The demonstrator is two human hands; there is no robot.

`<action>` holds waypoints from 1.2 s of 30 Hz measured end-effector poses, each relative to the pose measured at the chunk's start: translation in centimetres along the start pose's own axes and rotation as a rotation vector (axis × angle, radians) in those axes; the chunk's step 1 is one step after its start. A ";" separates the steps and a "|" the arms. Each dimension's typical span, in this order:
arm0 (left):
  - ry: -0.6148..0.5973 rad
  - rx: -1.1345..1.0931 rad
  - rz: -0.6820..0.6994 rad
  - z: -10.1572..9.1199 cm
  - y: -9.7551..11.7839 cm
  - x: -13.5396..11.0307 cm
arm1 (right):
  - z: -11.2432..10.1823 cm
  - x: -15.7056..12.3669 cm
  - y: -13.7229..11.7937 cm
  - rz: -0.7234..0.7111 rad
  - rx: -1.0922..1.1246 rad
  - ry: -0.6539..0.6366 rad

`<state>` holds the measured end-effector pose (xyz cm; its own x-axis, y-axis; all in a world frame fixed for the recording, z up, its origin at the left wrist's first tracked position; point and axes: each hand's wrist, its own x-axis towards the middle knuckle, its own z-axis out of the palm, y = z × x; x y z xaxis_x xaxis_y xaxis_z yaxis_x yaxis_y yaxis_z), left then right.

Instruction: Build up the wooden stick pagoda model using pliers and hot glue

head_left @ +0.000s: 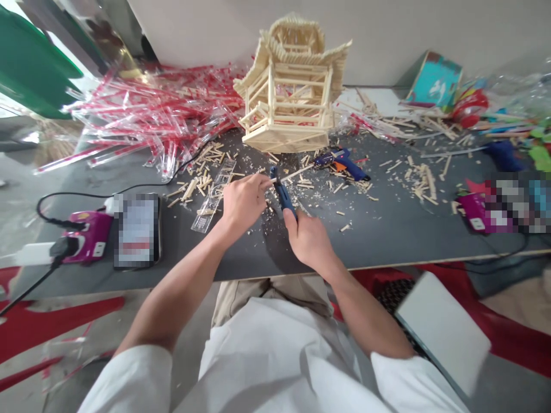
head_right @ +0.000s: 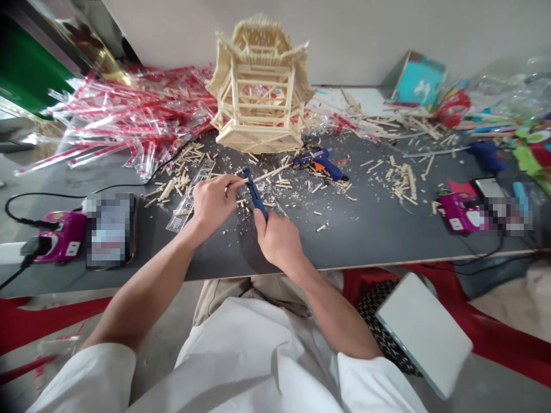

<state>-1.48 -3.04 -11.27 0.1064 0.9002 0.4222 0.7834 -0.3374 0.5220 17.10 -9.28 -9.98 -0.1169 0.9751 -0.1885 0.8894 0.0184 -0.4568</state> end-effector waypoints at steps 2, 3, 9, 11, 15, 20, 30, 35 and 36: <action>0.033 -0.031 0.013 -0.2 -0.1 0.1 | -0.4 -0.6 0.5 -0.002 -0.053 0.011; 0.050 -0.050 0.019 -0.3 -0.1 0.1 | -0.6 -1.0 0.8 0.001 -0.073 0.015; 0.107 -0.132 -0.023 -0.4 0.3 0.3 | -2.2 -3.7 3.1 0.078 -0.236 0.091; 0.115 -0.156 -0.034 -0.3 0.3 0.3 | -2.2 -4.5 3.8 0.052 -0.296 0.159; 0.084 -0.213 -0.016 0.0 0.1 0.3 | -1.2 -5.3 4.9 -0.070 -0.427 0.283; -0.014 -0.298 0.044 0.4 -0.1 0.0 | 0.5 -4.9 5.7 -0.144 -0.445 0.342; -0.317 -0.480 0.114 -0.2 1.5 -0.8 | -3.9 0.7 3.4 -0.364 0.541 0.076; -0.307 -0.618 -0.033 0.4 1.5 -0.7 | -4.7 5.3 0.7 -0.420 0.797 -0.079; -0.295 -0.670 -0.084 0.5 1.3 -0.6 | -4.8 6.0 0.3 -0.451 0.791 -0.107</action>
<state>-0.19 -3.88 -11.18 0.2970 0.9351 0.1932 0.2641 -0.2749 0.9245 18.76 -2.33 -7.05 -0.4550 0.8858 0.0907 0.1922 0.1972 -0.9614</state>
